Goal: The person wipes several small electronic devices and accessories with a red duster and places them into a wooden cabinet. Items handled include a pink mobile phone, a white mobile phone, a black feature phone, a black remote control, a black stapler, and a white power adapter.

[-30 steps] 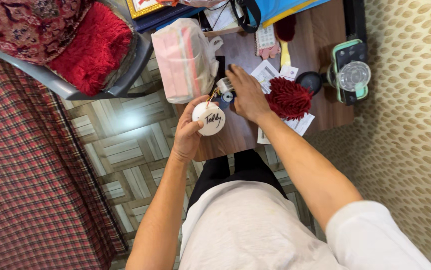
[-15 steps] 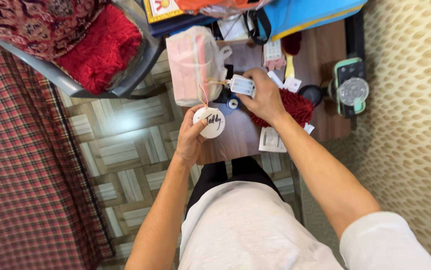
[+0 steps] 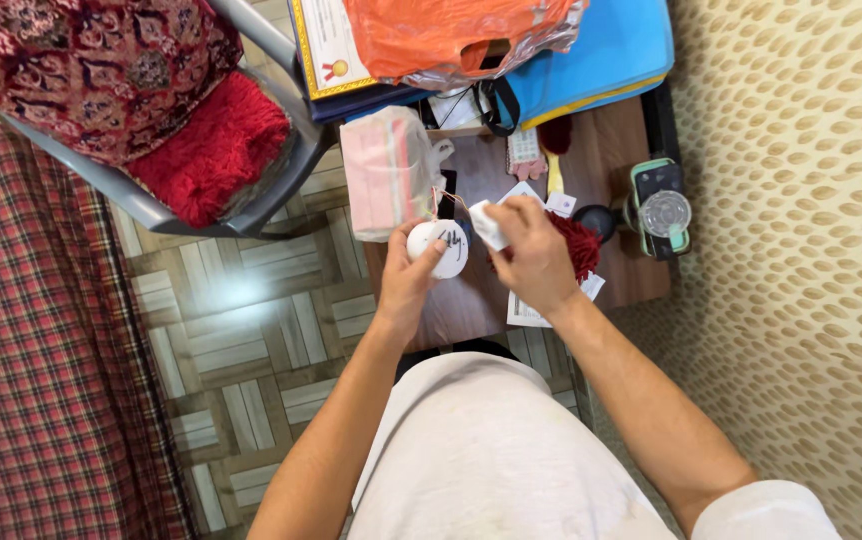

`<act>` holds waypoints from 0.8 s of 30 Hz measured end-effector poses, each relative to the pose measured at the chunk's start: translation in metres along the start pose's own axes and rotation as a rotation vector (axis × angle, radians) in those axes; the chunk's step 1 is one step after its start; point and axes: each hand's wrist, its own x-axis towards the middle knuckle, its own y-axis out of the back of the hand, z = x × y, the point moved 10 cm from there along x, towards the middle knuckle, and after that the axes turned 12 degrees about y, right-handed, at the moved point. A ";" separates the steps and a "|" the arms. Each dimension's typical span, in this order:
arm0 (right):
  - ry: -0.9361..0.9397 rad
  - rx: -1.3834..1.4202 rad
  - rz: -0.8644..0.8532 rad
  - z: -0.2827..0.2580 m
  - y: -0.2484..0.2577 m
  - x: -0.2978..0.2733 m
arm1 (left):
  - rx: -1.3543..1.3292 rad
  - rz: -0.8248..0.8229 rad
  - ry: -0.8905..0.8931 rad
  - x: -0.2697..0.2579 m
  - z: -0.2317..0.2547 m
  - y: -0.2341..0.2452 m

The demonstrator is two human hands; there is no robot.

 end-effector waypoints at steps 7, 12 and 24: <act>0.133 -0.165 -0.060 -0.037 -0.006 0.005 | 0.064 -0.034 -0.114 -0.009 0.008 -0.025; 0.137 -0.154 -0.073 -0.047 -0.006 0.006 | -0.059 -0.191 -0.139 -0.013 0.013 -0.036; -0.243 0.247 0.219 0.014 0.002 -0.026 | 0.201 -0.150 -0.140 -0.017 0.024 -0.030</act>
